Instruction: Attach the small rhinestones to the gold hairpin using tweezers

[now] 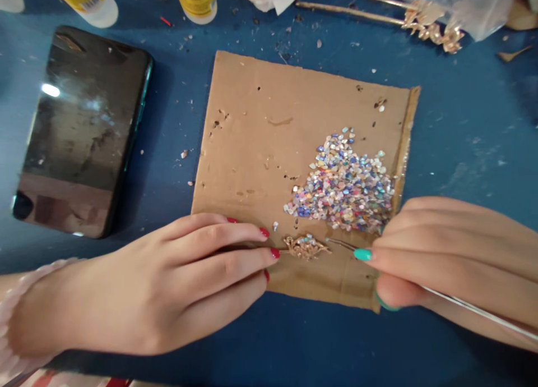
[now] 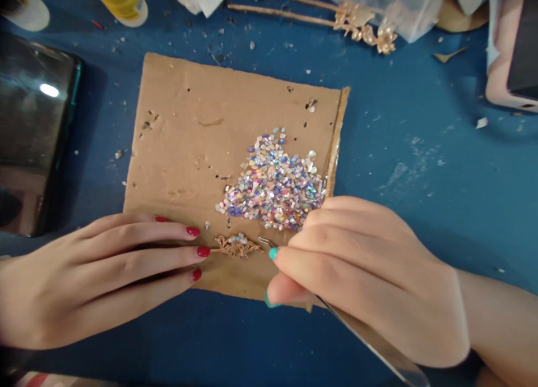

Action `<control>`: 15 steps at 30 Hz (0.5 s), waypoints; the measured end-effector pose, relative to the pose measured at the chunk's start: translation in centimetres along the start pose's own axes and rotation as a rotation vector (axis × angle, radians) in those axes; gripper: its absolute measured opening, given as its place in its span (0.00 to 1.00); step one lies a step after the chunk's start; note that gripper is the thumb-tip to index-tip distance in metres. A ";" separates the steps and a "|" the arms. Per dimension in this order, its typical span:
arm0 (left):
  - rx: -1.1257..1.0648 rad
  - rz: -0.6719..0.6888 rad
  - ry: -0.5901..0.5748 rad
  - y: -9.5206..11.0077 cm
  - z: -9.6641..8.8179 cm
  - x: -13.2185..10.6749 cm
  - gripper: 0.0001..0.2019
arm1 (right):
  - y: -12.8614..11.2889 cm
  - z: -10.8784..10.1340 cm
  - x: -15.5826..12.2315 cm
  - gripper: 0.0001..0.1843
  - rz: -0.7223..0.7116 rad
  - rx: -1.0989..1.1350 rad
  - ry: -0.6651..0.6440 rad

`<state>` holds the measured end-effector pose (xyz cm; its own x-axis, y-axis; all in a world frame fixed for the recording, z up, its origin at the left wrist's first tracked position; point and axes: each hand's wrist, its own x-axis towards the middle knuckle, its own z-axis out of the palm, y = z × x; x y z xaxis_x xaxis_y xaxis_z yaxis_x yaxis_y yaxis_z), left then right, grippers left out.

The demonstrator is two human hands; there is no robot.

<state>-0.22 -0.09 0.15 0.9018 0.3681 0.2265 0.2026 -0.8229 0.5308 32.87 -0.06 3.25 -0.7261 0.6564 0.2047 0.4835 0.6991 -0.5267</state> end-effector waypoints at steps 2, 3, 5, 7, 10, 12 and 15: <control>0.007 -0.002 0.002 0.0 0.1 0.0 0.15 | -0.1 0.0 -0.1 0.08 -0.003 0.001 0.004; 0.006 0.000 0.005 0.0 0.1 0.0 0.15 | -0.1 0.0 -0.1 0.08 0.000 0.004 0.000; 0.002 -0.001 0.007 0.0 0.1 0.0 0.16 | -0.1 0.0 -0.1 0.08 0.013 0.010 -0.005; -0.003 -0.004 0.007 0.0 0.1 0.0 0.16 | 0.0 0.1 0.0 0.08 0.017 0.018 -0.009; -0.002 -0.001 0.007 0.0 0.1 0.0 0.16 | 0.1 0.2 0.0 0.08 -0.002 0.020 -0.009; -0.001 0.000 0.008 0.0 0.1 0.1 0.16 | 0.0 0.4 -0.1 0.08 0.003 0.001 0.016; -0.005 -0.002 0.005 0.0 0.1 0.1 0.16 | -0.1 0.5 -0.3 0.08 0.022 -0.026 0.043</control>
<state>-0.07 -0.06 0.11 0.8996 0.3716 0.2295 0.2022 -0.8202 0.5352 32.79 -0.43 2.80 -0.6940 0.6827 0.2286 0.5118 0.6912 -0.5102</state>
